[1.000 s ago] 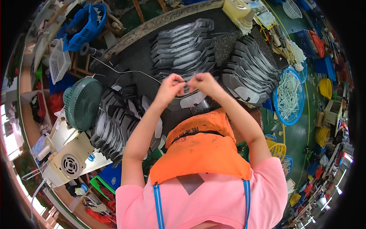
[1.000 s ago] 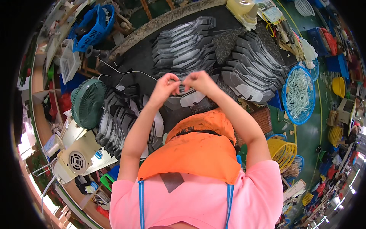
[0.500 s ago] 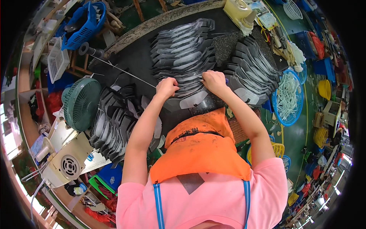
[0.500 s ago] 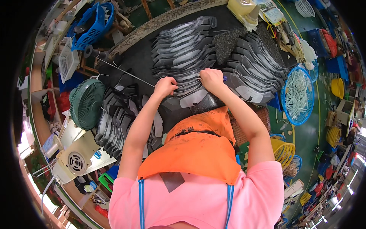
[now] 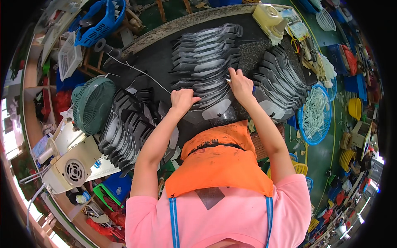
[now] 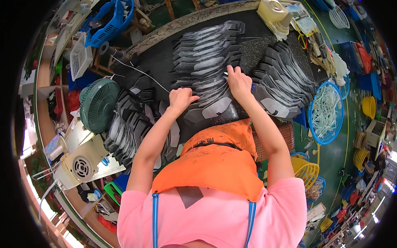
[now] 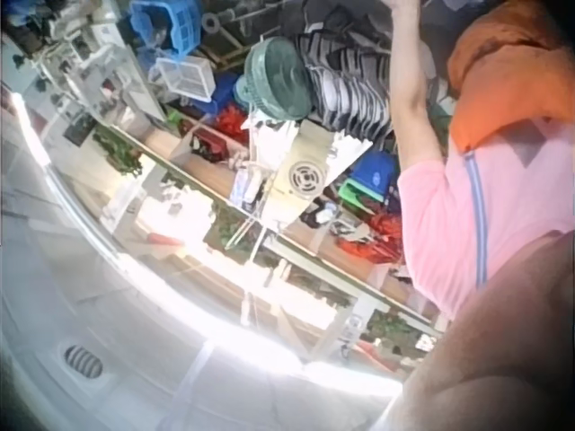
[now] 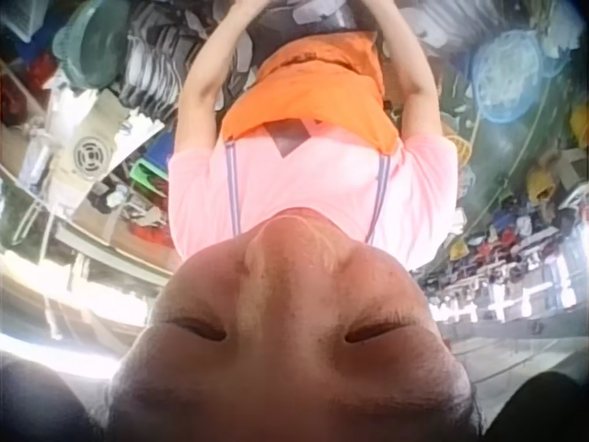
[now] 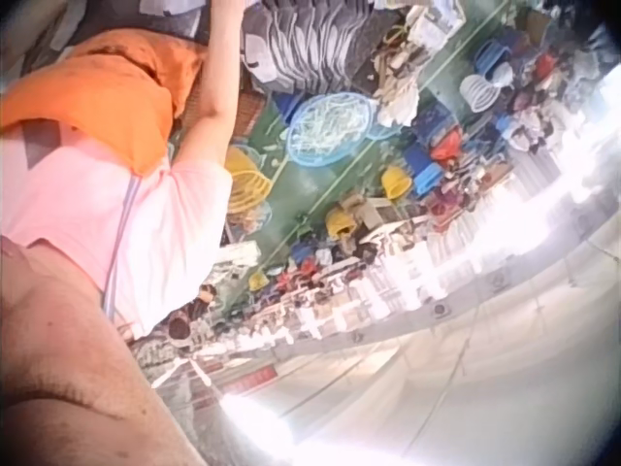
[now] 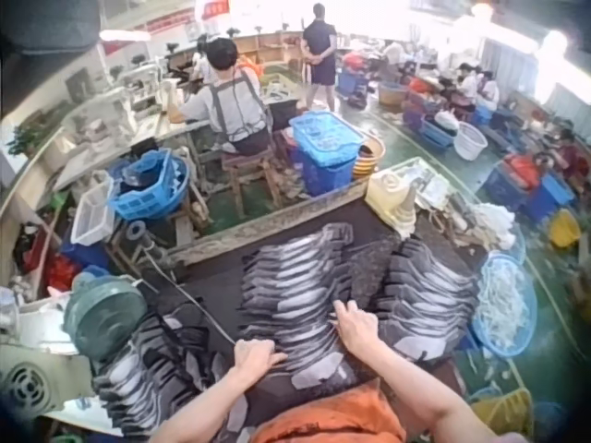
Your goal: The person trims loose threads from stacked fabric pieces using thread snips, swaps an empty thread spool on a holder for a new one, and continues trimming threads from the fabric pieces.
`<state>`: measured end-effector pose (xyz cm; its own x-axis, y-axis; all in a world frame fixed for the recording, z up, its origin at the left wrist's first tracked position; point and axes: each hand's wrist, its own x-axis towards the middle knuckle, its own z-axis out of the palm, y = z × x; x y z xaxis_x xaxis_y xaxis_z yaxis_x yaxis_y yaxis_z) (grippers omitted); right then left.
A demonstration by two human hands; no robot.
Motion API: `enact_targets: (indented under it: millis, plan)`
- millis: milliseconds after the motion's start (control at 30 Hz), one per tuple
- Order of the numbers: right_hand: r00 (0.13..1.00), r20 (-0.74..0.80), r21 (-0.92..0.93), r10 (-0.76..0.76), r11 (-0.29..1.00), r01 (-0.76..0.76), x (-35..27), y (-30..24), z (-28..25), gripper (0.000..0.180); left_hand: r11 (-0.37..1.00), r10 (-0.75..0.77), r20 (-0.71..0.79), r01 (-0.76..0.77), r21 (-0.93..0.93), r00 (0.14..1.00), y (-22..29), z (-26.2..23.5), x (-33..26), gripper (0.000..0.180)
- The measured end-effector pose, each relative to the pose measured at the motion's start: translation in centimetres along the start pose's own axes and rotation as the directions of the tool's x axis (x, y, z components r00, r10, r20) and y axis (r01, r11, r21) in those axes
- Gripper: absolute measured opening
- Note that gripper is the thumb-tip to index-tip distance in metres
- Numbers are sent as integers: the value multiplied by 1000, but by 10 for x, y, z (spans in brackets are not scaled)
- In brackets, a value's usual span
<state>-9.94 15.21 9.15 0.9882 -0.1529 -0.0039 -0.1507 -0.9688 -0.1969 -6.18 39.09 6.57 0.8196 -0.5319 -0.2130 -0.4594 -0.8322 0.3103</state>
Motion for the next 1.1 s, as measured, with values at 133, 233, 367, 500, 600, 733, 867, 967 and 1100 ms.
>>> enact_targets:
  millis: [133,233,367,500,600,733,867,967,1100]
  plan:
    - [977,-52,192,-207,958,213,-22,-30,-4,41,917,-43,8,43,-396,999,-21,-26,-15,26]
    - [895,48,391,-443,833,391,-24,-71,20,25,985,37,-154,-62,-159,987,-35,-35,-23,21]
    - [869,110,232,-482,863,449,-3,-102,69,17,987,97,-144,-113,-113,985,-52,-40,-18,12]
    - [902,107,350,-419,865,360,-3,-96,60,21,964,-100,-274,25,-264,956,-54,-30,-29,6]
    - [959,-71,711,-276,660,243,-27,-85,32,25,394,-219,329,392,-832,919,-8,-33,-53,11]
    - [597,598,781,-534,554,-287,-37,-63,-16,29,35,-46,337,339,-940,940,42,-13,-79,13]
    - [705,570,799,-421,485,-357,-39,-44,-30,24,-124,-35,265,259,-958,963,57,-16,-61,13]
    - [787,541,755,-298,584,-297,-21,-31,-33,15,71,-111,243,251,-965,964,53,-18,-36,13]
    - [968,251,740,20,640,-205,8,6,7,13,413,-83,151,172,-894,985,8,-10,5,14]
